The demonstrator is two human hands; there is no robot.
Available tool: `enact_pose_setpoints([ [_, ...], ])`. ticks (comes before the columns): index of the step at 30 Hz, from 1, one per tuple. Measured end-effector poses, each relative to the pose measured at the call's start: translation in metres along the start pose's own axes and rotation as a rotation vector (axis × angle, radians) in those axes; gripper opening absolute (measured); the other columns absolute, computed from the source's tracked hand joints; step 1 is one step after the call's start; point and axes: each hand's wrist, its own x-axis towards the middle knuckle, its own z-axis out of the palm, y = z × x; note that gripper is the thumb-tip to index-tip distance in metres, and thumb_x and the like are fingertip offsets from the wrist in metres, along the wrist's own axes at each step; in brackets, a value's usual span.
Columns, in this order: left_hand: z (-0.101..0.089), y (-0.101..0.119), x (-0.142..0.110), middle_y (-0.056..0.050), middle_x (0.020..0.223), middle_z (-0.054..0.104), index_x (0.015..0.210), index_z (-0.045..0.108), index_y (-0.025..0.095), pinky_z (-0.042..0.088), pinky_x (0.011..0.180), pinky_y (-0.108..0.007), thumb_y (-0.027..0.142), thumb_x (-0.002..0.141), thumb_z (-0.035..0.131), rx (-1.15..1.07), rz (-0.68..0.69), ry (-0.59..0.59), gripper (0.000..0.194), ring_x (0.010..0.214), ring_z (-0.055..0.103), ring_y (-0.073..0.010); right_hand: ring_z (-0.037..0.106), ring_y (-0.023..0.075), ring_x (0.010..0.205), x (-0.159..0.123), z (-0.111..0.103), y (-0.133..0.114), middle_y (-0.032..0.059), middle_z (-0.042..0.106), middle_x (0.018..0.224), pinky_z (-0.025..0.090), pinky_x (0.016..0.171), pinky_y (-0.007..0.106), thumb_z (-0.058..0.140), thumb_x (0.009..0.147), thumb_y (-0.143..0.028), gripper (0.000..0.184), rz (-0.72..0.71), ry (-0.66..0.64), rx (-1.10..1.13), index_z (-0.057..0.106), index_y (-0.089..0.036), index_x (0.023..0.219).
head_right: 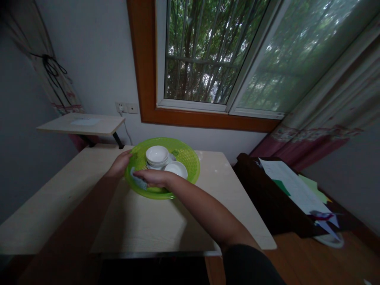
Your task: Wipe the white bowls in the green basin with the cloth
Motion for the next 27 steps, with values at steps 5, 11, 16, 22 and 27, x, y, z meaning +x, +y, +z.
enact_pose_setpoints([
  [5, -0.005, -0.004, 0.002, -0.009, 0.085, 0.076, 0.099, 0.071, 0.011, 0.055, 0.073, -0.032, 0.026, 0.067, 0.071, -0.010, 0.014, 0.002, 0.035, 0.082, 0.072, -0.0245, 0.064, 0.0150, 0.082, 0.047, 0.003, -0.006, 0.0047, 0.070, 0.094, 0.051, 0.078, 0.025, 0.036, 0.105, -0.026, 0.033, -0.071, 0.025, 0.224, 0.065, -0.013, 0.112],
  [11, -0.007, -0.007, 0.003, -0.009, 0.086, 0.076, 0.100, 0.070, 0.011, 0.055, 0.072, -0.032, 0.025, 0.064, 0.074, -0.075, 0.040, 0.014, 0.039, 0.075, 0.070, -0.0220, 0.060, 0.0148, 0.080, 0.048, -0.005, 0.004, 0.0020, 0.068, 0.090, 0.048, 0.069, 0.023, 0.045, 0.102, -0.034, 0.027, -0.069, 0.053, 0.115, 0.066, -0.017, 0.110],
  [16, -0.003, -0.005, -0.004, -0.008, 0.085, 0.076, 0.098, 0.070, 0.011, 0.054, 0.065, -0.030, 0.026, 0.063, 0.075, -0.099, 0.052, -0.007, 0.038, 0.068, 0.069, -0.0200, 0.054, 0.0100, 0.068, -0.007, -0.039, 0.002, 0.0005, 0.068, 0.087, 0.040, 0.058, 0.018, 0.052, 0.096, -0.036, 0.029, 0.235, -0.091, -0.172, 0.070, -0.017, 0.108],
  [22, 0.001, -0.001, -0.010, -0.006, 0.086, 0.075, 0.098, 0.069, 0.012, 0.054, 0.067, -0.031, 0.026, 0.064, 0.074, -0.089, 0.056, 0.012, 0.037, 0.069, 0.070, -0.0197, 0.060, 0.0108, 0.075, -0.045, -0.068, 0.004, 0.0046, 0.071, 0.094, 0.041, 0.060, 0.019, 0.052, 0.094, -0.034, 0.034, 0.380, -0.183, -0.306, 0.072, -0.014, 0.113],
  [27, 0.000, -0.004, -0.006, -0.006, 0.089, 0.075, 0.100, 0.068, 0.013, 0.052, 0.070, -0.030, 0.028, 0.064, 0.073, -0.048, 0.066, 0.042, 0.040, 0.075, 0.069, -0.0201, 0.059, 0.0110, 0.070, -0.028, -0.042, 0.006, 0.0022, 0.072, 0.095, 0.045, 0.061, 0.019, 0.058, 0.093, -0.031, 0.025, 0.295, -0.262, -0.110, 0.070, -0.019, 0.112],
])
